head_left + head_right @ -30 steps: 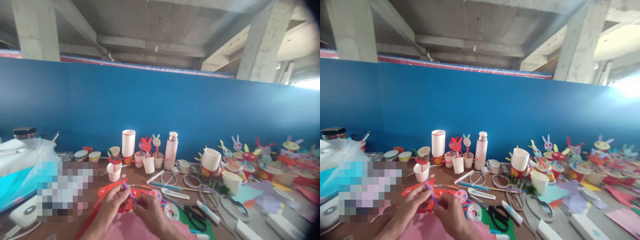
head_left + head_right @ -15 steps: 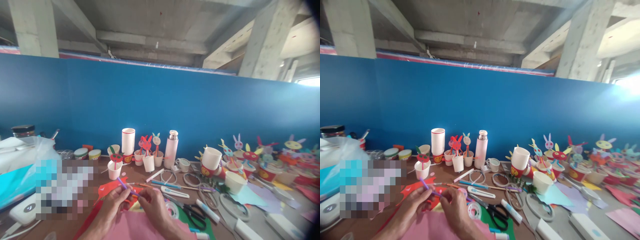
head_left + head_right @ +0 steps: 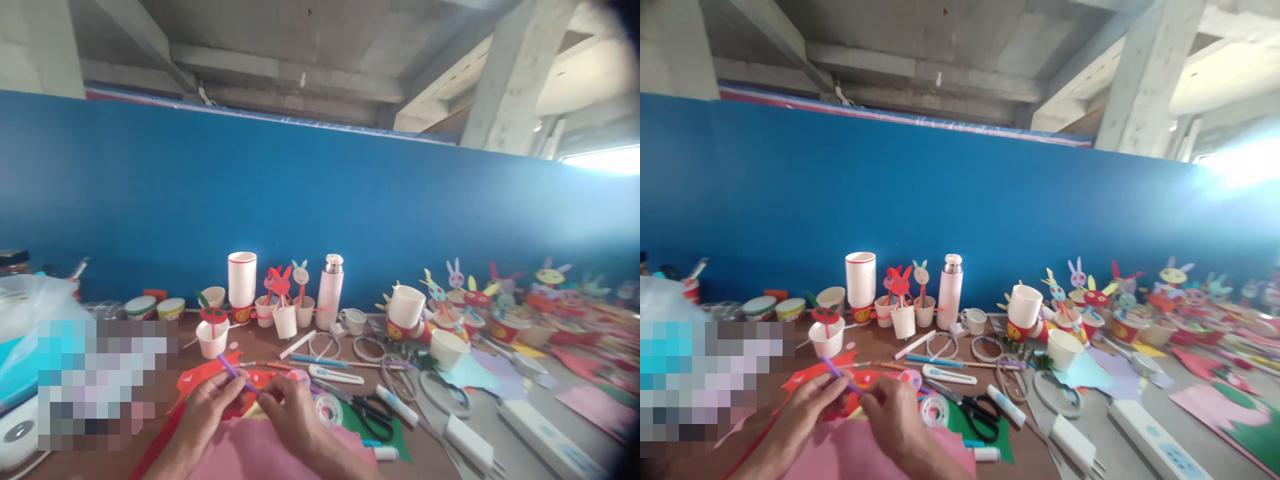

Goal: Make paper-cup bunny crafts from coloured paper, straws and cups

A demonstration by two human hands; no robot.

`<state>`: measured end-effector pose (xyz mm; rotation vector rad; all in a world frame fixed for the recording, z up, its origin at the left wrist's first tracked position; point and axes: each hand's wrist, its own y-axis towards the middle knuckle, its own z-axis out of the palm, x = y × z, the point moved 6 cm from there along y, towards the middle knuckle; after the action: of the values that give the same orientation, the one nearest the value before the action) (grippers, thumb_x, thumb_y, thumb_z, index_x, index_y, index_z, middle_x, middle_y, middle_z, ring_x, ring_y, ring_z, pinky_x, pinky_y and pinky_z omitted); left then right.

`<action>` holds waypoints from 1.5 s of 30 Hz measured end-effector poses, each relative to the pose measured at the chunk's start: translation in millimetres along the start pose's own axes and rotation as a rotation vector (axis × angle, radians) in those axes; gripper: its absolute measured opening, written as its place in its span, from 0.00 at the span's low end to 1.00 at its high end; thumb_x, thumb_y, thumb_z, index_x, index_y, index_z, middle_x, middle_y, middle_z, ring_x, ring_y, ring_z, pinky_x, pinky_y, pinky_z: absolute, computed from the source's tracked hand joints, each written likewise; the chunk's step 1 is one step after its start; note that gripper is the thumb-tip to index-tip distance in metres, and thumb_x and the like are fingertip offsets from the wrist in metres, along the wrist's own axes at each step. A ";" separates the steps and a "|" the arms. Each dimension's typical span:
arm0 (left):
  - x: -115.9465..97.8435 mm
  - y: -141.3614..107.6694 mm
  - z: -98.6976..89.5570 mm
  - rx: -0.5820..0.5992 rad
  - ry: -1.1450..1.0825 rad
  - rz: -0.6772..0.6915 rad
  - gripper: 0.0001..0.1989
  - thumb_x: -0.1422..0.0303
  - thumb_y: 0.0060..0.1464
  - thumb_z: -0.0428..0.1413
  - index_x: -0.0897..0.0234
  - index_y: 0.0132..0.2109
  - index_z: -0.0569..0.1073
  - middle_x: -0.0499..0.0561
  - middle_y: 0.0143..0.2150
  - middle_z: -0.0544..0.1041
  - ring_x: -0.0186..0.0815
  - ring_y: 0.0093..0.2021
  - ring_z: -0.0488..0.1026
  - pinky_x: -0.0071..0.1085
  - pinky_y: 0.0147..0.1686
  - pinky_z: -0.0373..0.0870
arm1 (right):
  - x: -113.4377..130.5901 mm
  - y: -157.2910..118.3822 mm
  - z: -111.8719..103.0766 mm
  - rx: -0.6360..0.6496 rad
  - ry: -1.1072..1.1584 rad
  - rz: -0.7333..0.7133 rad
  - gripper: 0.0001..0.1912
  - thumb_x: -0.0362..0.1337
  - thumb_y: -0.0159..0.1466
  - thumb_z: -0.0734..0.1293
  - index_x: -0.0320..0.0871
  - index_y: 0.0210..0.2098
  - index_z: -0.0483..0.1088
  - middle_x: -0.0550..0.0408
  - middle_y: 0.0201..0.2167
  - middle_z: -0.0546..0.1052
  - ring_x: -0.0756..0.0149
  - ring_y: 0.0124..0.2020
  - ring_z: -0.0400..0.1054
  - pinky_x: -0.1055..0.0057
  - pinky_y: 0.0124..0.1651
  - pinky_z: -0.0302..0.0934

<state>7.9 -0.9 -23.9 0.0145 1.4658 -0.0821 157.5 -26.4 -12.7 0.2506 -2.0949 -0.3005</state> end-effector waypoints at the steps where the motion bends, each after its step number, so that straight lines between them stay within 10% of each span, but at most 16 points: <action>1: 3.4 1.5 -0.5 0.015 -0.013 -0.010 0.17 0.54 0.35 0.64 0.64 0.25 0.76 0.44 0.16 0.73 0.29 0.20 0.67 0.23 0.21 0.65 | 2.3 -1.9 0.9 0.000 -0.028 -0.023 0.08 0.29 0.56 0.63 0.40 0.21 0.70 0.62 0.18 0.69 0.74 0.22 0.60 0.79 0.26 0.49; 17: 30.7 15.0 -2.7 0.058 -0.106 -0.083 0.16 0.55 0.40 0.63 0.66 0.24 0.75 0.45 0.16 0.71 0.26 0.17 0.64 0.20 0.17 0.57 | 11.5 0.5 -1.0 -0.066 -0.371 -0.244 0.04 0.32 0.55 0.69 0.44 0.24 0.70 0.61 0.24 0.77 0.70 0.28 0.68 0.71 0.41 0.51; 31: 5.6 10.1 -10.9 0.077 0.099 -0.036 0.19 0.53 0.41 0.60 0.65 0.20 0.67 0.41 0.14 0.67 0.27 0.17 0.64 0.23 0.21 0.61 | -21.8 42.7 -82.5 -0.028 -0.389 -0.023 0.13 0.36 0.61 0.59 0.41 0.27 0.72 0.57 0.23 0.74 0.71 0.25 0.64 0.77 0.27 0.49; 45: 1.9 -4.6 4.4 0.136 0.430 0.052 0.18 0.56 0.51 0.52 0.60 0.20 0.60 0.40 0.16 0.60 0.30 0.18 0.57 0.25 0.20 0.53 | -26.2 18.0 -29.8 0.319 -0.678 -0.101 0.10 0.28 0.52 0.63 0.45 0.28 0.76 0.52 0.33 0.78 0.60 0.39 0.70 0.66 0.45 0.53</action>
<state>12.1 -5.8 -25.1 0.1912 1.8855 -0.1429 195.4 -4.9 -13.3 0.4983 -2.8090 -0.1119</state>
